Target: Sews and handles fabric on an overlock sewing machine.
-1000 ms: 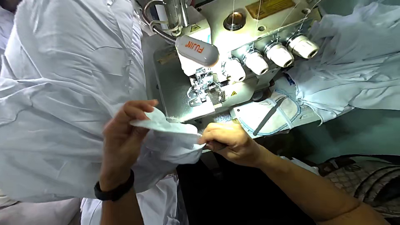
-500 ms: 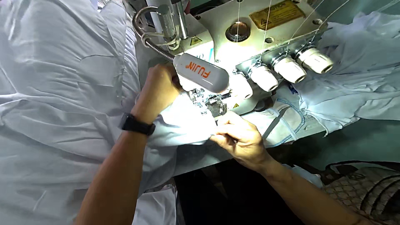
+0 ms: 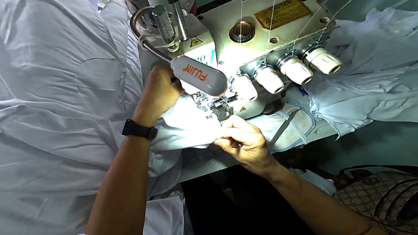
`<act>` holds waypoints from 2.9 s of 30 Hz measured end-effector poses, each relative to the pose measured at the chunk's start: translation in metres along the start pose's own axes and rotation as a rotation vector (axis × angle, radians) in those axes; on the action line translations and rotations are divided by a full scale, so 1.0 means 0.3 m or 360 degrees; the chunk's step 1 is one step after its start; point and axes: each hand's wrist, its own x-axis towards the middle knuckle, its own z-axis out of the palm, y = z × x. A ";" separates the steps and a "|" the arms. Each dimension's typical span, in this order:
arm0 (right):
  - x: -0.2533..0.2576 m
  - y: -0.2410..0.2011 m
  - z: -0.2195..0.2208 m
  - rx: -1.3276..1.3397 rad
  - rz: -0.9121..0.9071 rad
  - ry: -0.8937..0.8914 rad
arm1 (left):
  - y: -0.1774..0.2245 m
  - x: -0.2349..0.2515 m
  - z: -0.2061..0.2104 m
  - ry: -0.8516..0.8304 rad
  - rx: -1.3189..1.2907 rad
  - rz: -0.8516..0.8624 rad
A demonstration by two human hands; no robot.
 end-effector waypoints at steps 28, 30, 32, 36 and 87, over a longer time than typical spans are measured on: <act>-0.041 0.007 -0.029 -0.0210 -0.0172 -0.0248 | 0.014 -0.428 0.114 0.0314 0.0748 0.0827; -0.039 0.000 -0.029 -0.0212 -0.0167 -0.0231 | 0.016 -0.452 0.112 0.0262 0.0708 0.0775; -0.039 0.006 -0.026 -0.0224 -0.0152 -0.0216 | 0.014 -0.460 0.121 0.0279 0.0700 0.0728; -0.011 0.024 -0.002 -0.0260 -0.0166 -0.0108 | -0.004 -0.432 0.131 0.0326 0.0623 0.0698; -0.029 -0.067 -0.123 0.0928 0.1247 -0.0575 | -0.046 -0.723 0.410 0.0770 -0.0285 0.0644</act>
